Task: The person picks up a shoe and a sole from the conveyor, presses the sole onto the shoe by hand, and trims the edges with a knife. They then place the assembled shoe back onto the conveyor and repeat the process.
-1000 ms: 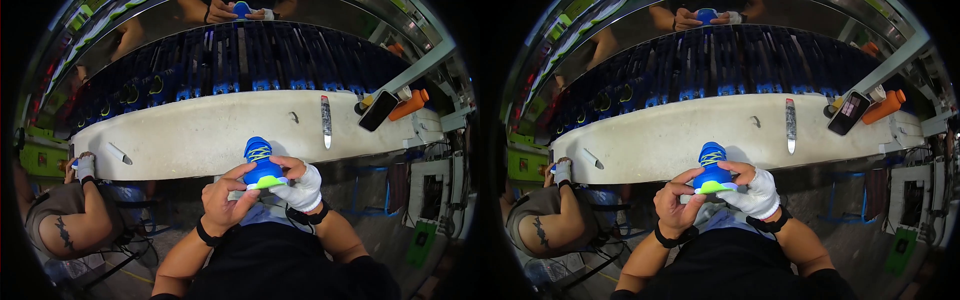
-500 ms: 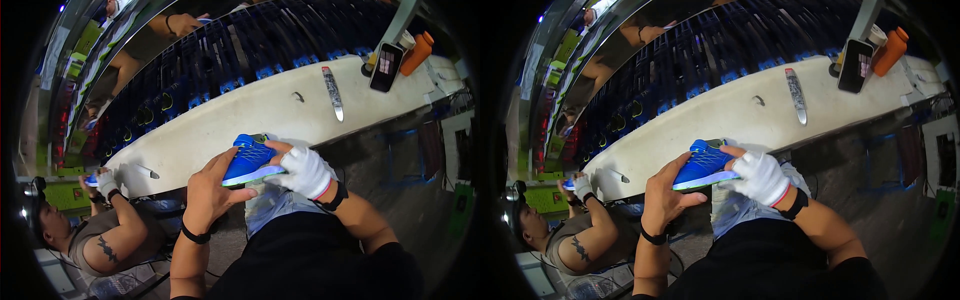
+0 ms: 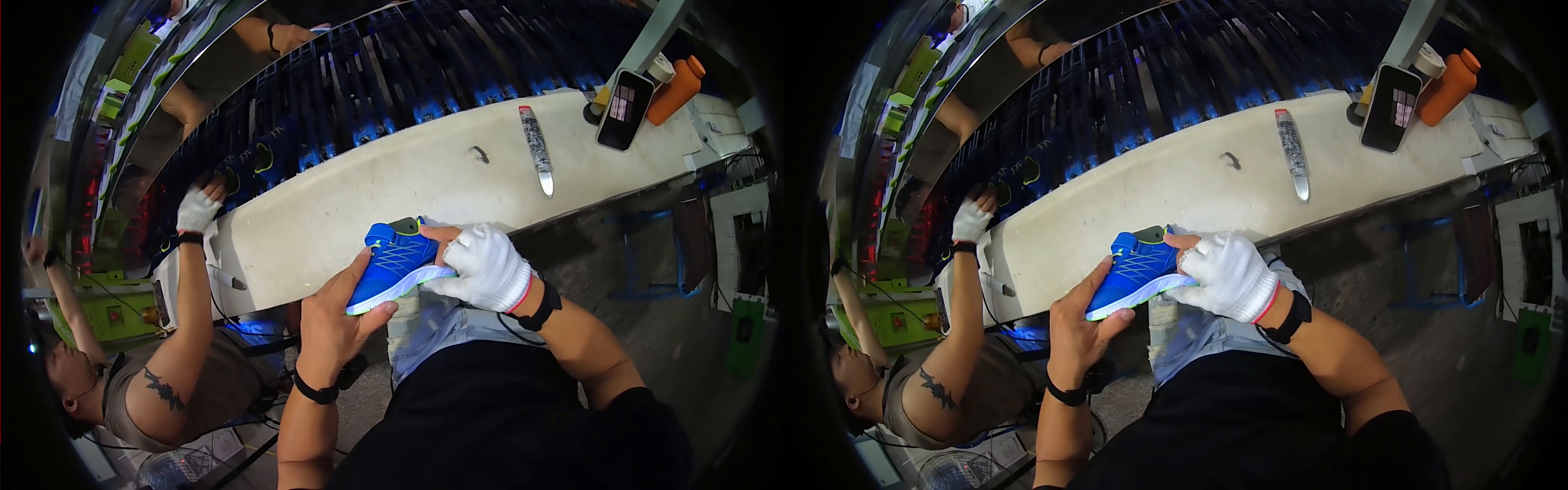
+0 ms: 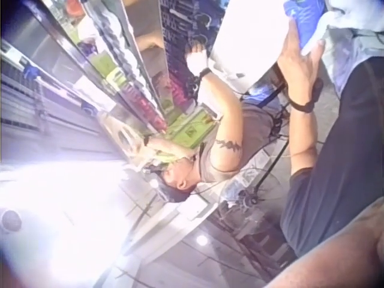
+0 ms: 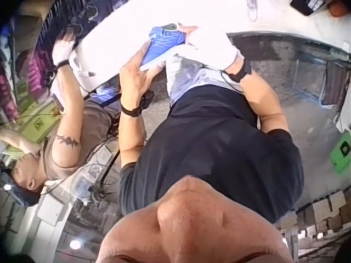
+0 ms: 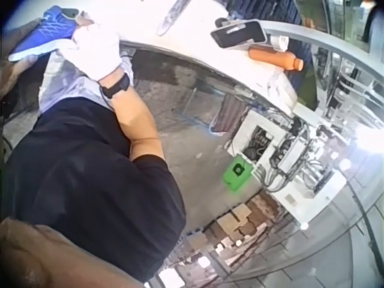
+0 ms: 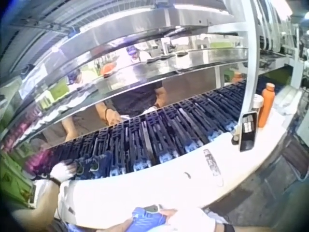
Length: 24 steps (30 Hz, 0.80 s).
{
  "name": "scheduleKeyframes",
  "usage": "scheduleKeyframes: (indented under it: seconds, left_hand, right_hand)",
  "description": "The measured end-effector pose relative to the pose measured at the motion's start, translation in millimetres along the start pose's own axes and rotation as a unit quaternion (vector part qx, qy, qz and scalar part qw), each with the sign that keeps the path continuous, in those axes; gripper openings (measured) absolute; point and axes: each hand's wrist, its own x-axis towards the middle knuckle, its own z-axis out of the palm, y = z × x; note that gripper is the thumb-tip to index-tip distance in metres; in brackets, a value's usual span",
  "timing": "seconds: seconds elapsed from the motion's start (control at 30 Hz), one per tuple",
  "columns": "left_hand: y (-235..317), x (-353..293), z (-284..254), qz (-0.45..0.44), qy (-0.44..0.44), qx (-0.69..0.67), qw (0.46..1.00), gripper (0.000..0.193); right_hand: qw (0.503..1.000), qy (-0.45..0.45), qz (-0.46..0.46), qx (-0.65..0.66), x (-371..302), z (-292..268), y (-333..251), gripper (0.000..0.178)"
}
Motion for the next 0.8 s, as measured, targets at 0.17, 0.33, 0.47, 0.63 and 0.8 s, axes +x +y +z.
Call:
scheduleKeyframes:
  seconds: [0.17, 0.33, 0.47, 0.63, 0.8]
  left_hand:
    - [-2.1, -2.6, 2.9, -0.002, 0.007, -0.01, 1.0, 0.081]
    - [20.5, 0.5, -3.6, 0.032, -0.008, 0.048, 0.998, 0.079]
    - [31.2, 6.4, 3.1, 0.063, 0.019, 0.008, 0.998, 0.075]
    - [24.1, 8.8, 70.4, 0.183, 0.195, -0.12, 0.956, 0.065]
    - [20.1, 5.6, 101.3, 0.208, 0.252, -0.163, 0.931, 0.051]
  right_hand:
    - [1.0, -0.003, 0.015, -0.007, 4.5, 2.6, -0.6, 0.037]
    - [0.991, -0.069, 0.112, -0.01, 4.2, -6.4, -6.0, 0.041]
    - [0.991, -0.017, 0.046, -0.121, -0.4, -22.3, -22.5, 0.097]
    - [0.995, -0.001, -0.012, 0.098, -4.2, -56.1, -45.1, 0.095]
    - [0.992, -0.006, 0.019, 0.124, -6.3, -57.4, -35.6, 0.08]
